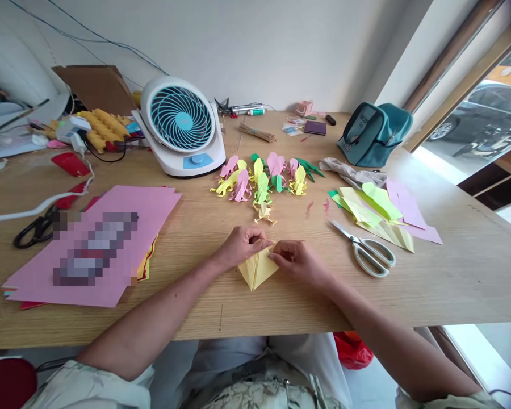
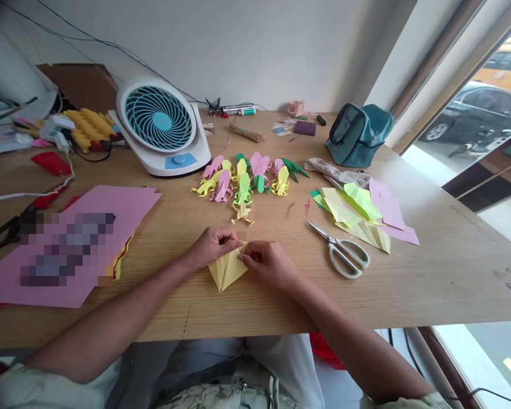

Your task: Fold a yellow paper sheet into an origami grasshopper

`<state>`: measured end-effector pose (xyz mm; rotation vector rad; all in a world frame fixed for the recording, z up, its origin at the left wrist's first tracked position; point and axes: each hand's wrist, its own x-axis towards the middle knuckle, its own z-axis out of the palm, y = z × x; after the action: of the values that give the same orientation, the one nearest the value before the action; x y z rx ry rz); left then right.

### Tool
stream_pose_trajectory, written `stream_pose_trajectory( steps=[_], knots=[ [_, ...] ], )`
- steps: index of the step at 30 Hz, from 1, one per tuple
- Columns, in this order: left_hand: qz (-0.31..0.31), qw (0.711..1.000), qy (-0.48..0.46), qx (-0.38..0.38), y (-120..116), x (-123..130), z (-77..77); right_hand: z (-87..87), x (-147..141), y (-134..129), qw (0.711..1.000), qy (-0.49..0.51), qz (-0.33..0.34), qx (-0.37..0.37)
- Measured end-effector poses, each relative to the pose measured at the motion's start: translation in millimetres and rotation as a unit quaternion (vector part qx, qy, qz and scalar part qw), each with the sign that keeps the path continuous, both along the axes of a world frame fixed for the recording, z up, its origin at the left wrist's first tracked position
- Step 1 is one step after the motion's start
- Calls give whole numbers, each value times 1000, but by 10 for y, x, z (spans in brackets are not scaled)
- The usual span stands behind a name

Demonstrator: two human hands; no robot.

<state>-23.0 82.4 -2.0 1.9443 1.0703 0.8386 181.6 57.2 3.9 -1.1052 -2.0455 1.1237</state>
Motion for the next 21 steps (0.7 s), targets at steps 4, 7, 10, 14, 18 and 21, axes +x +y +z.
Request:
stream_pose_trajectory(
  steps=[4, 7, 10, 14, 18, 21],
  knots=[
    [-5, 985, 108, 136, -50, 90, -39, 3, 31, -17, 981, -169, -19, 98],
    [30, 962, 144, 229, -110, 118, -13, 6, 50, -7, 951, -270, -50, 144],
    [27, 953, 173, 249, -286, 35, 10, 16, 70, 9, 939, -309, -46, 145],
    [-31, 936, 218, 275, -627, -174, -51, 28, 80, 7, 940, -297, -39, 165],
    [-51, 910, 267, 312, -783, -269, -131, 2, 54, -15, 952, -185, 12, 245],
    [-49, 909, 277, 307, -780, -246, -121, -41, 33, -24, 952, -110, 64, 279]
  ],
)
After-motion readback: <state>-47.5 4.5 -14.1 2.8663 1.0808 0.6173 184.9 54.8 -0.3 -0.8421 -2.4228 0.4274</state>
